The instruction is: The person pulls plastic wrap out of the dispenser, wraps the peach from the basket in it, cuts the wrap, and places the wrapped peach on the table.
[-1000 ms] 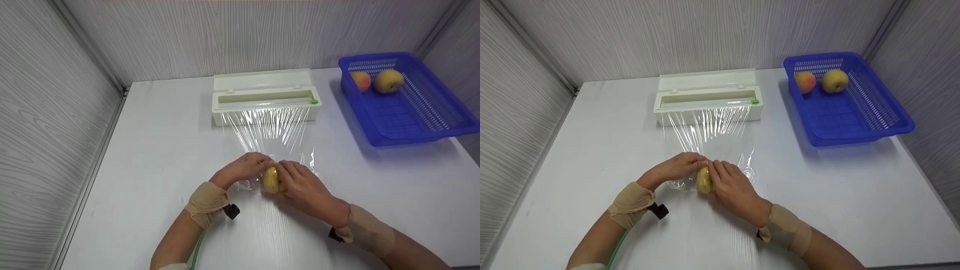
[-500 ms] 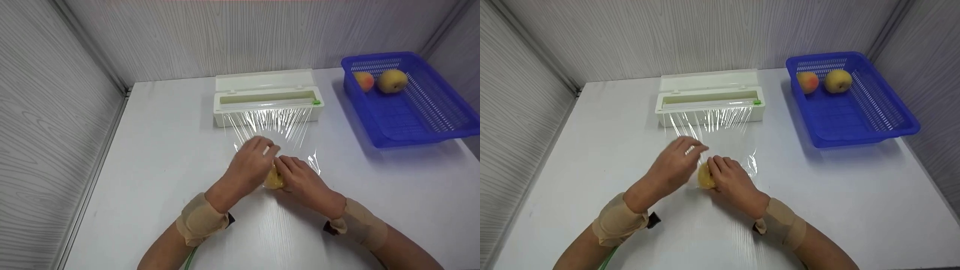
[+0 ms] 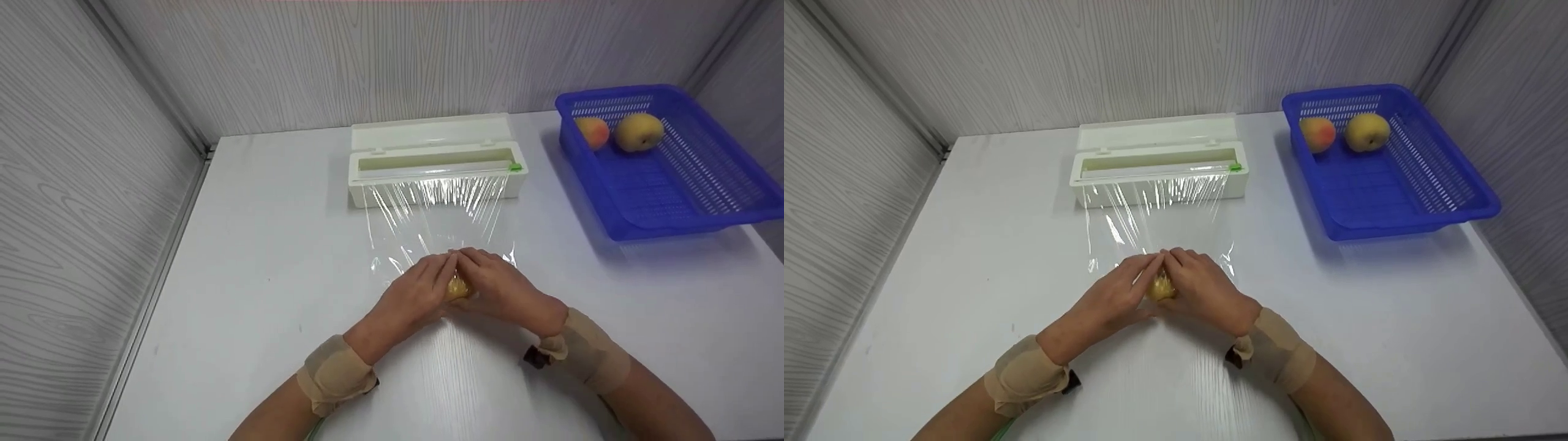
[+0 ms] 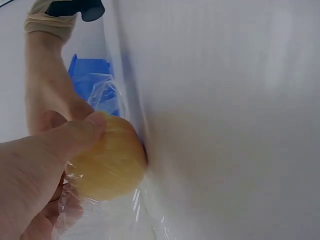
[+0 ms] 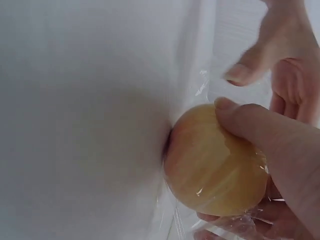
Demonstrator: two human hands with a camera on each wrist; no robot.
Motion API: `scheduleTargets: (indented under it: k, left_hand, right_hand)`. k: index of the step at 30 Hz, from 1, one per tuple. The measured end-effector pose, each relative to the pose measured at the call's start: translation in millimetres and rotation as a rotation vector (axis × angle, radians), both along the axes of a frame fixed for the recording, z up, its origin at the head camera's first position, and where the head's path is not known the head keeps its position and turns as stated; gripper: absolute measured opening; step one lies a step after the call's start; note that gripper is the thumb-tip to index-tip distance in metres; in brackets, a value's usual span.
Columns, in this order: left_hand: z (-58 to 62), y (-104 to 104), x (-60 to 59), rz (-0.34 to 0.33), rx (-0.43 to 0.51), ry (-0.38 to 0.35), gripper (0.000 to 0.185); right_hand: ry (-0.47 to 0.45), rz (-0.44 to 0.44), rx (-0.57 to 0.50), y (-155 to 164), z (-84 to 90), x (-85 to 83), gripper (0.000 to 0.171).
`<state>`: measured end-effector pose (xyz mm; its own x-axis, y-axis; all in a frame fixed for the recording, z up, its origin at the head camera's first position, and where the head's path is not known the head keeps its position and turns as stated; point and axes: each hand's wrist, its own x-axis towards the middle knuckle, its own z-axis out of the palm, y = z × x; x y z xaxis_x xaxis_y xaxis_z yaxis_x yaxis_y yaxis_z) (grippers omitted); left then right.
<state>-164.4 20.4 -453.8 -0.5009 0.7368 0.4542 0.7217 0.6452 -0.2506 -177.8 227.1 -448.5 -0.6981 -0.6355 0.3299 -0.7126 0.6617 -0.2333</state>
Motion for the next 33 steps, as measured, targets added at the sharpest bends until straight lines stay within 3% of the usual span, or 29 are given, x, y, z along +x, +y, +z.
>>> scheduleTargets:
  k: [3,6,12,15,17,22,26,29,33]
  left_hand:
    - [-7.3,3,-6.2,0.045,-0.033,0.107,0.053]
    - [-13.3,4,-13.2,0.071,-0.021,0.161,0.044]
    - [-7.4,6,-23.6,0.116,-0.048,0.131,0.042]
    - [0.7,7,-29.6,0.112,-0.080,0.055,0.045]
    - [6.4,8,-34.2,0.109,-0.095,-0.038,0.052]
    - [18.5,12,-45.1,0.108,-0.116,-0.292,0.065]
    - [20.9,10,-54.0,0.089,-0.084,-0.412,0.065]
    - [19.5,5,-60.6,0.049,-0.008,-0.477,0.067]
    - [17.1,-2,-66.7,0.003,0.075,-0.559,0.079]
  right_hand:
    - [-0.091,-0.003,-0.047,3,1.1,-6.9,0.094]
    - [-0.189,0.006,-0.089,4,0.6,-16.2,0.101]
    - [-0.351,-0.003,-0.125,2,0.0,-29.6,0.092]
    - [-0.392,-0.038,-0.140,4,-0.8,-30.3,0.091]
    - [-0.377,-0.057,-0.163,5,-1.8,-29.6,0.091]
    - [-0.135,-0.024,-0.232,9,-6.2,-26.5,0.082]
    - [0.013,0.037,-0.218,11,-11.3,-24.9,0.075]
    - [0.006,0.048,-0.197,11,-13.6,-26.6,0.075]
    - [-0.072,0.029,-0.216,12,-12.1,-32.7,0.076]
